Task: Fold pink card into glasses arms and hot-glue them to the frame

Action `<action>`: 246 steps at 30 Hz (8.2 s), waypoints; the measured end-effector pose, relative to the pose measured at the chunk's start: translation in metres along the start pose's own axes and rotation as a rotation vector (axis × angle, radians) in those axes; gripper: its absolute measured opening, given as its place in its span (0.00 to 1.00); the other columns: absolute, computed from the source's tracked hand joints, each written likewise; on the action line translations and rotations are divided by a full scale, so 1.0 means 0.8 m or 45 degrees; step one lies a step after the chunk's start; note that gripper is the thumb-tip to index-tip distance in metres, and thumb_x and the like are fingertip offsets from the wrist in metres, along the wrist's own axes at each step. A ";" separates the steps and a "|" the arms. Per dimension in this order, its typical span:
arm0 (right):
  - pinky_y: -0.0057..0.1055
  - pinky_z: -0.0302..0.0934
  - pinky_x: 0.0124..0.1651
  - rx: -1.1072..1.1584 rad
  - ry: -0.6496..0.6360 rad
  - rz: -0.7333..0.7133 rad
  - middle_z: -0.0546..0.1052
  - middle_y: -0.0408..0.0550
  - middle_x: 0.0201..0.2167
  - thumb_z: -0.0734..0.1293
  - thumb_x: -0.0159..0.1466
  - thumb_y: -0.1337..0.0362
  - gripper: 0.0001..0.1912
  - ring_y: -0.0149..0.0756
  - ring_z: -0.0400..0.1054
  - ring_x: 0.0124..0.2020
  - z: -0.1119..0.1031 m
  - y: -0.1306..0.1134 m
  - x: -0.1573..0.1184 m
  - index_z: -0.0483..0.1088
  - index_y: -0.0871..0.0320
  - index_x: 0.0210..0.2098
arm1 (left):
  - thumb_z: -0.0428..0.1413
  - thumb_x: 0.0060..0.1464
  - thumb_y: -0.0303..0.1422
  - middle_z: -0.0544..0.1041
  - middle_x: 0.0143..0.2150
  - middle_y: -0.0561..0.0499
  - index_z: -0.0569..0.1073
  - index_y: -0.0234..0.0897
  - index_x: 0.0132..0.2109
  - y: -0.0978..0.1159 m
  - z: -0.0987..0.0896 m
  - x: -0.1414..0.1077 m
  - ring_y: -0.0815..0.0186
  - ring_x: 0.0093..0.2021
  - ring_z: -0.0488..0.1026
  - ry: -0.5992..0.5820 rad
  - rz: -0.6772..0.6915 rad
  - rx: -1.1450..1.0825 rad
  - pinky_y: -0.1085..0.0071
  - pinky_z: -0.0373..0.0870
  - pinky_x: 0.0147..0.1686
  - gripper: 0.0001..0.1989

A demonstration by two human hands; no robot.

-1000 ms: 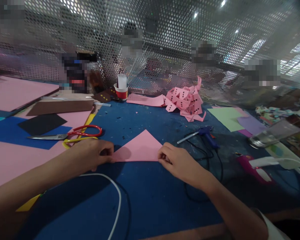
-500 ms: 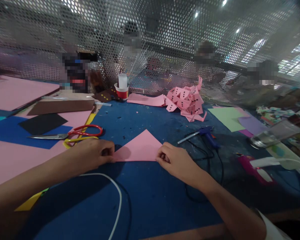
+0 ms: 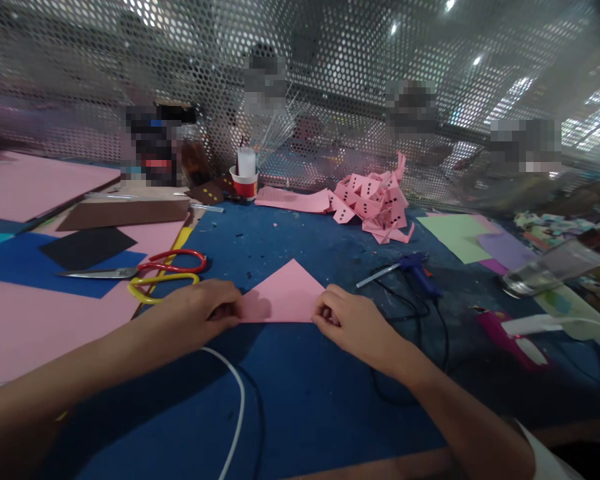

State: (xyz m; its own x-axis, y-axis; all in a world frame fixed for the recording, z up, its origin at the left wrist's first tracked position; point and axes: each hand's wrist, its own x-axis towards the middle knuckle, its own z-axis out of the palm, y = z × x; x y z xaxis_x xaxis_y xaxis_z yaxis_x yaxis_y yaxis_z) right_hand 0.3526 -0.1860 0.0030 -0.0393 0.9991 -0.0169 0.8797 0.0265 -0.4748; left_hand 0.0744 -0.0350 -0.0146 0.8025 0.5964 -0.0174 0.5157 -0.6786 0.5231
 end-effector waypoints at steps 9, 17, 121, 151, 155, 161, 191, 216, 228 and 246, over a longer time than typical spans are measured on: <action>0.28 0.57 0.37 -0.038 0.012 -0.016 0.75 0.42 0.39 0.67 0.69 0.69 0.04 0.29 0.69 0.33 0.000 0.000 -0.001 0.72 0.55 0.37 | 0.58 0.64 0.41 0.77 0.33 0.52 0.76 0.40 0.34 0.030 0.035 0.016 0.63 0.35 0.72 0.153 0.121 -0.060 0.69 0.63 0.36 0.13; 0.29 0.56 0.37 -0.078 0.064 -0.020 0.76 0.42 0.39 0.68 0.72 0.60 0.08 0.30 0.69 0.33 0.009 -0.001 0.002 0.71 0.55 0.37 | 0.58 0.63 0.37 0.74 0.29 0.53 0.71 0.39 0.31 0.039 0.040 0.018 0.63 0.33 0.69 0.200 0.126 0.122 0.67 0.57 0.34 0.12; 0.36 0.61 0.47 -0.089 0.193 -0.157 0.76 0.45 0.39 0.69 0.72 0.59 0.10 0.39 0.69 0.43 0.038 -0.011 0.012 0.72 0.56 0.35 | 0.57 0.66 0.33 0.75 0.32 0.53 0.72 0.39 0.36 0.053 0.054 0.029 0.61 0.36 0.67 0.180 0.231 0.043 0.64 0.57 0.39 0.08; 0.38 0.56 0.50 0.044 0.063 -0.043 0.77 0.42 0.42 0.72 0.70 0.64 0.04 0.38 0.68 0.46 0.011 0.003 0.004 0.72 0.54 0.40 | 0.46 0.72 0.25 0.76 0.46 0.49 0.79 0.47 0.52 0.042 0.059 0.025 0.62 0.46 0.73 0.252 0.652 0.114 0.66 0.68 0.46 0.18; 0.38 0.56 0.51 0.034 0.044 -0.032 0.77 0.42 0.41 0.72 0.69 0.66 0.04 0.38 0.68 0.47 0.007 0.006 0.003 0.73 0.54 0.40 | 0.46 0.71 0.24 0.77 0.47 0.48 0.78 0.45 0.52 0.039 0.060 0.022 0.61 0.45 0.73 0.258 0.672 0.194 0.64 0.69 0.46 0.18; 0.37 0.56 0.50 0.068 0.011 -0.019 0.76 0.41 0.39 0.72 0.69 0.67 0.04 0.38 0.67 0.46 -0.001 0.010 0.003 0.73 0.53 0.38 | 0.48 0.70 0.24 0.78 0.47 0.48 0.78 0.44 0.51 0.038 0.059 0.018 0.60 0.45 0.72 0.217 0.684 0.271 0.64 0.70 0.45 0.15; 0.34 0.59 0.43 0.016 -0.138 0.035 0.78 0.44 0.39 0.70 0.68 0.68 0.05 0.37 0.71 0.42 -0.036 0.028 -0.002 0.74 0.53 0.35 | 0.47 0.59 0.17 0.80 0.54 0.44 0.72 0.39 0.64 0.013 0.055 -0.033 0.55 0.52 0.73 0.288 0.663 0.590 0.59 0.70 0.53 0.29; 0.33 0.58 0.43 0.033 -0.236 0.103 0.77 0.43 0.38 0.66 0.68 0.69 0.05 0.37 0.69 0.41 -0.047 0.041 -0.008 0.72 0.54 0.36 | 0.44 0.70 0.21 0.80 0.58 0.52 0.75 0.44 0.62 -0.009 0.027 -0.048 0.62 0.52 0.75 0.260 0.600 0.388 0.67 0.72 0.54 0.24; 0.33 0.57 0.43 0.058 -0.295 0.139 0.77 0.43 0.40 0.66 0.69 0.66 0.03 0.37 0.69 0.42 -0.049 0.042 -0.007 0.72 0.53 0.38 | 0.45 0.72 0.23 0.82 0.52 0.56 0.78 0.45 0.57 -0.018 0.020 -0.053 0.64 0.49 0.76 0.378 0.570 0.400 0.68 0.72 0.51 0.20; 0.32 0.58 0.43 0.012 -0.365 0.225 0.76 0.43 0.40 0.64 0.69 0.67 0.05 0.36 0.69 0.42 -0.065 0.051 -0.012 0.72 0.53 0.39 | 0.45 0.69 0.24 0.83 0.54 0.56 0.80 0.47 0.54 -0.039 0.012 -0.070 0.60 0.53 0.78 0.459 0.517 0.453 0.63 0.74 0.54 0.21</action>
State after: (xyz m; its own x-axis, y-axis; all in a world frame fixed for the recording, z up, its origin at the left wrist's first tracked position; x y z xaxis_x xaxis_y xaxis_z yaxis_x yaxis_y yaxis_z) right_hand 0.4134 -0.1929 0.0294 -0.0195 0.9382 -0.3456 0.8803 -0.1478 -0.4508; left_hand 0.0162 -0.0515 -0.0382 0.8354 0.3271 0.4416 0.3103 -0.9440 0.1124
